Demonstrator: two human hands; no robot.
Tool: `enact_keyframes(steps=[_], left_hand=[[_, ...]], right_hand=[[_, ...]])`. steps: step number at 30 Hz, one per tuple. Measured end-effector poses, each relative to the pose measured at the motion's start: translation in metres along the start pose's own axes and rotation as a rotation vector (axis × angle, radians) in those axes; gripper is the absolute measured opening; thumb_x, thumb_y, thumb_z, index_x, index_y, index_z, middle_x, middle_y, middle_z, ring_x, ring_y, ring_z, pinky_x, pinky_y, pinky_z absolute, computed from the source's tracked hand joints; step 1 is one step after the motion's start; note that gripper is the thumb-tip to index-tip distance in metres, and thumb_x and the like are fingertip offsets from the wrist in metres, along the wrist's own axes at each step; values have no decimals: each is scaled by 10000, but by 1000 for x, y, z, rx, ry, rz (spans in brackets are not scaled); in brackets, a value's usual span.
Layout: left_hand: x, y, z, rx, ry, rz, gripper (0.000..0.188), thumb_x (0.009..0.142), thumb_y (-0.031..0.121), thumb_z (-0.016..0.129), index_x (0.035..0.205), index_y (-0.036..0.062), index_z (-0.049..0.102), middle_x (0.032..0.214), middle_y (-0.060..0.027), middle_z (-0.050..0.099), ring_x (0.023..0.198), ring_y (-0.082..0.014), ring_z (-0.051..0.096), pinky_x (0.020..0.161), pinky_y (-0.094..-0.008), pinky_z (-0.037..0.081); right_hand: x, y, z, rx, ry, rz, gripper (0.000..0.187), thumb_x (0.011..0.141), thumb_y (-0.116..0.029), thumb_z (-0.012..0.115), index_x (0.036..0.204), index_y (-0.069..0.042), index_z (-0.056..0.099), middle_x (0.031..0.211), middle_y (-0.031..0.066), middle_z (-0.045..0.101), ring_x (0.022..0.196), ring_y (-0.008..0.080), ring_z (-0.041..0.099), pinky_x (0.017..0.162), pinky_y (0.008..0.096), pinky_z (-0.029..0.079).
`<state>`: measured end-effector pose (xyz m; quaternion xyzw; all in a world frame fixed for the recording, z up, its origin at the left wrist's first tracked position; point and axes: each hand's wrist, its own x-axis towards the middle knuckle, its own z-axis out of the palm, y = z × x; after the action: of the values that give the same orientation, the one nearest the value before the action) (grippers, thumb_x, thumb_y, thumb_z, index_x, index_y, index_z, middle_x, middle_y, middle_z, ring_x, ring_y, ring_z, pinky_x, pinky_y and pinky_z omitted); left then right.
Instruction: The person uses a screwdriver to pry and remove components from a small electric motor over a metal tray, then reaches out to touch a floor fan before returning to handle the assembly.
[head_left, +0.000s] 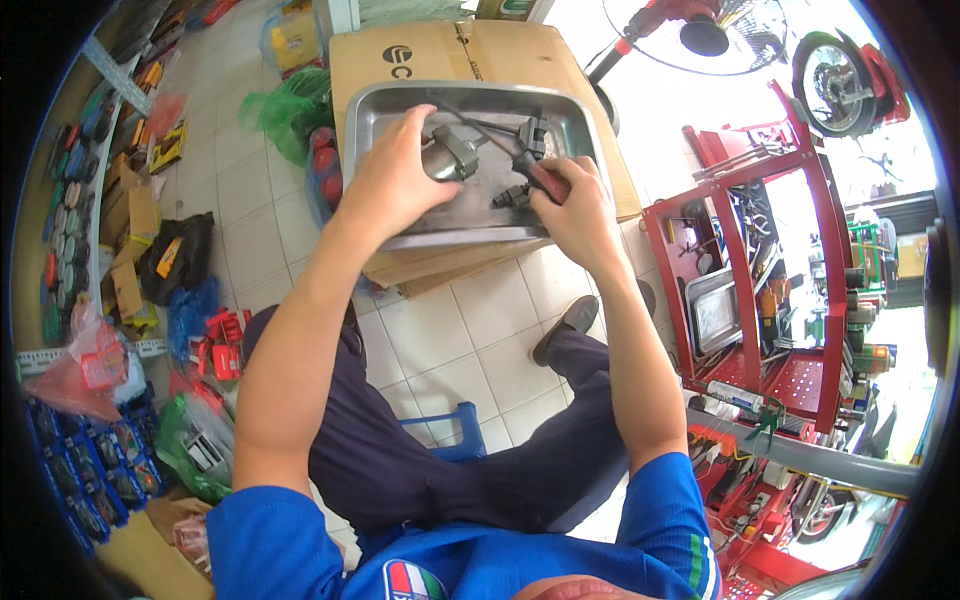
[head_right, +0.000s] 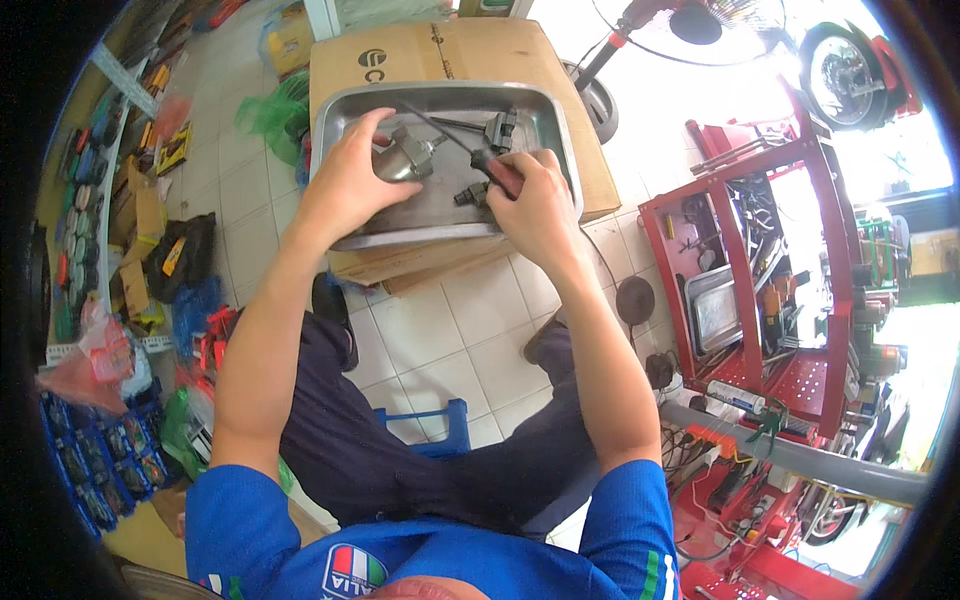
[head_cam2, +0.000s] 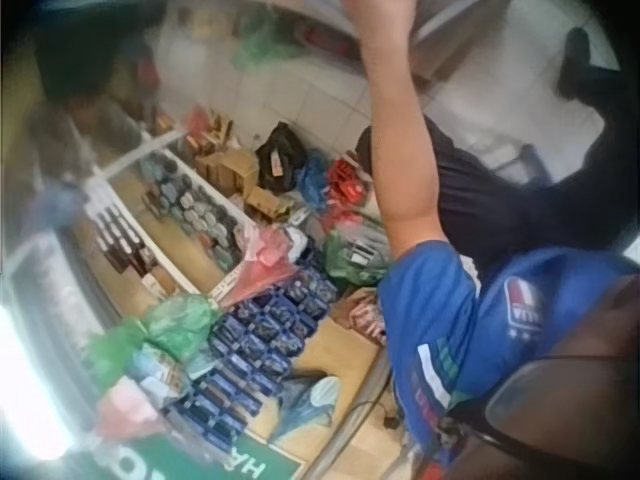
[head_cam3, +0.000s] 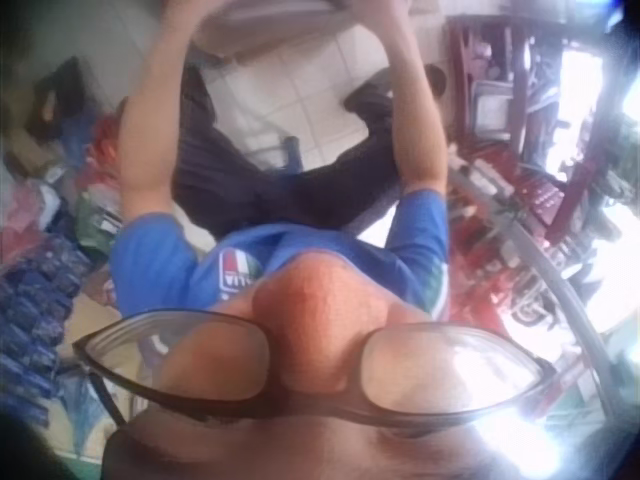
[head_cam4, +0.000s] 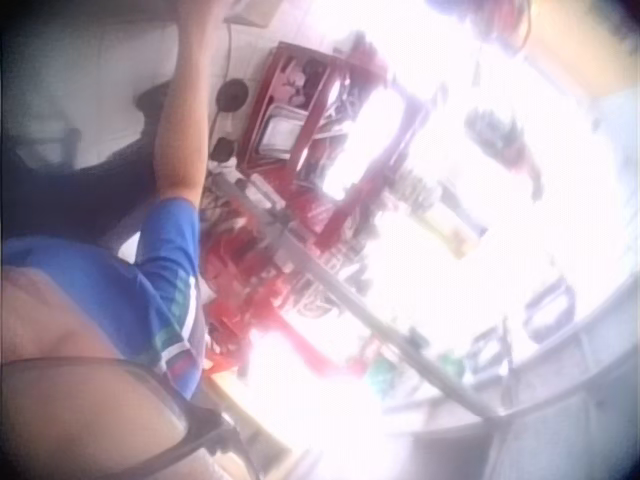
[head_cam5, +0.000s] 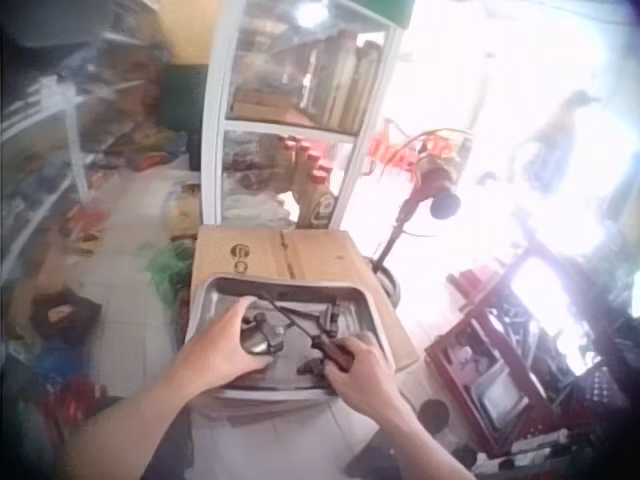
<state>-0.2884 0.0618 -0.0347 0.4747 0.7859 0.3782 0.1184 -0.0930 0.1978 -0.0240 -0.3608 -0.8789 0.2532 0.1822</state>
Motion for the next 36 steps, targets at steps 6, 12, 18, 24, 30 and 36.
enact_keyframes(steps=[6, 12, 18, 24, 30, 36], left_hand=[[-6, 16, -18, 107, -177, -189, 959, 721, 229, 831, 1530, 62, 342, 1256, -234, 656, 1152, -376, 643, 1000, -426, 499], [-10, 14, -2, 167, 23, -118, 991, 731, 342, 867, 1528, 65, 348, 1384, -247, 548, 1234, -388, 586, 1022, -444, 491], [-3, 15, 3, 48, -38, -119, 972, 770, 464, 832, 1532, 84, 362, 1439, -249, 478, 1308, -400, 524, 1073, -456, 456], [2, 1, 6, -54, -167, 60, 875, 781, 455, 796, 1515, 166, 419, 1519, -155, 465, 1320, -343, 537, 1079, -439, 463], [9, 13, 3, -51, -238, -49, 811, 771, 457, 808, 1422, 91, 491, 1373, -201, 596, 1275, -352, 576, 1061, -413, 461], [6, 8, 7, 19, -42, -255, 865, 727, 500, 824, 1351, -1, 496, 1254, -247, 650, 1145, -341, 655, 973, -415, 514]], right_hand=[[1, -5, -10, 142, 87, 0, 335, 849, -161, 687, 1150, -13, 696, 1097, 157, 617, 1023, 326, 632, 918, 404, 496], [-1, -4, -20, 253, 29, 15, 372, 862, -163, 722, 1177, 28, 668, 1145, 153, 638, 996, 248, 653, 880, 356, 508], [-34, -2, -36, 577, 16, 215, 435, 927, -133, 702, 1279, 82, 565, 988, 123, 672, 746, 129, 639, 650, 266, 495], [-67, 0, -33, 716, -3, 316, 399, 957, -143, 679, 1263, 87, 564, 846, 71, 646, 611, 72, 547, 528, 227, 404], [-86, 3, -34, 687, -54, 318, 390, 947, -150, 687, 1262, 54, 579, 827, 38, 628, 606, 48, 512, 527, 214, 391], [-92, -3, -43, 622, -106, 282, 389, 913, -137, 703, 1250, 34, 610, 917, 47, 675, 693, 66, 558, 607, 227, 447]])
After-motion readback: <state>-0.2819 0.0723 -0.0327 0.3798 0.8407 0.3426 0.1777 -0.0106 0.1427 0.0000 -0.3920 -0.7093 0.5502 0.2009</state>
